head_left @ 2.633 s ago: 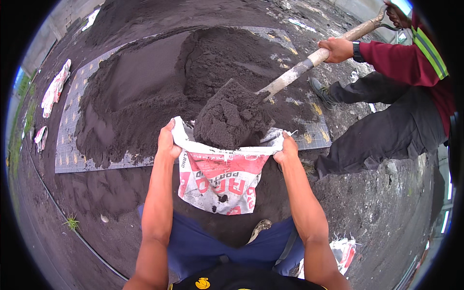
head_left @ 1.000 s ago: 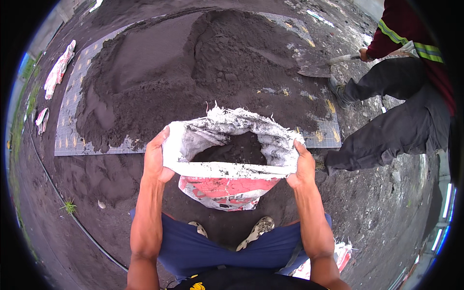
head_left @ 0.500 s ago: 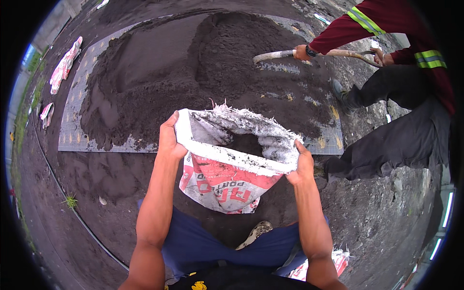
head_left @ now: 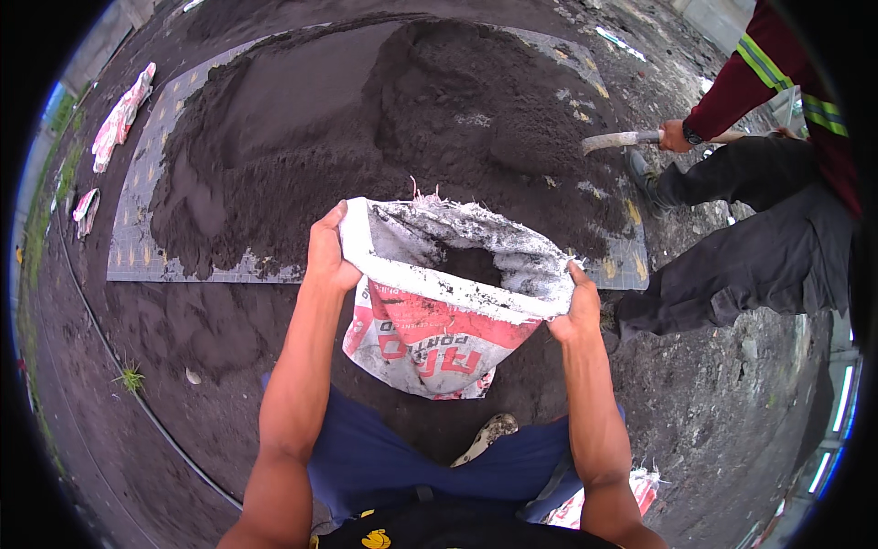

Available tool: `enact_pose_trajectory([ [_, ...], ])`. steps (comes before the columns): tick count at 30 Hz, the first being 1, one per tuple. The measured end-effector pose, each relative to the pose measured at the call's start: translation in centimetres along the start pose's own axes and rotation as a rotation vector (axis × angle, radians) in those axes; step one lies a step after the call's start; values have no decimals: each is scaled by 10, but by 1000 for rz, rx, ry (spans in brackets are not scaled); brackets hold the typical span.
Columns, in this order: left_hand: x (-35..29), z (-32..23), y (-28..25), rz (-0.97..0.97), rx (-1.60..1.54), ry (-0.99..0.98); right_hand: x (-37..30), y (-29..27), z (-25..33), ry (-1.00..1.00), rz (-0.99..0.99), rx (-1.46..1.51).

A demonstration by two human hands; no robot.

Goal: The person holds open sacks while a coworker shovels dark soil into them. The person repeatedly positions and stabilizes the sacks, then sets filled sacks aside on the ground.

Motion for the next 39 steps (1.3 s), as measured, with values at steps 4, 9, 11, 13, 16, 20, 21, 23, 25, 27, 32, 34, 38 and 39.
enact_pose_trajectory([
  [4, -3, -2, 2, 31, 6, -8, 5, -3, 2, -14, -11, 0],
  [9, -6, 1, 11, 102, 9, -72, 11, -5, 1, 0, -14, 14],
  [11, -6, 2, 12, 106, 11, -78, 11, -7, -1, 11, -42, 23],
  [13, -6, 1, 11, 90, 37, -75, 9, -8, 1, -11, -55, 7],
  [16, -5, -5, 5, 3, 134, -67, 8, -8, 4, -31, -62, 14],
  [20, -11, -14, -3, -128, 187, -58, 5, -14, 7, -68, -118, 22],
  [21, -13, -14, -1, -123, 161, -49, 4, -14, 9, -93, -121, 16],
  [23, -17, -13, 6, -60, 190, -66, 5, -12, 5, -68, -106, -6],
  [25, -21, -9, 9, -34, 241, -90, 3, -10, 3, -59, -108, -22],
  [27, -24, -4, 10, -23, 262, -117, 0, -11, 1, -63, -135, -41],
  [32, -24, -1, 8, -27, 302, -125, -7, -5, 1, -68, -154, -62],
  [34, -25, 3, 6, -27, 322, -158, -8, -2, 0, -62, -143, -64],
  [38, -23, 8, 10, -4, 268, -142, -9, 2, -2, -48, -121, -46],
  [39, -22, 10, 9, -8, 257, -150, -10, 2, -2, -53, -119, -54],
])
Point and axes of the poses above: each hand's wrist, its own x-axis towards the middle knuckle, its own y-axis out of the palm, z = x × y, the point moved 9 cm from there along x, towards the middle knuckle
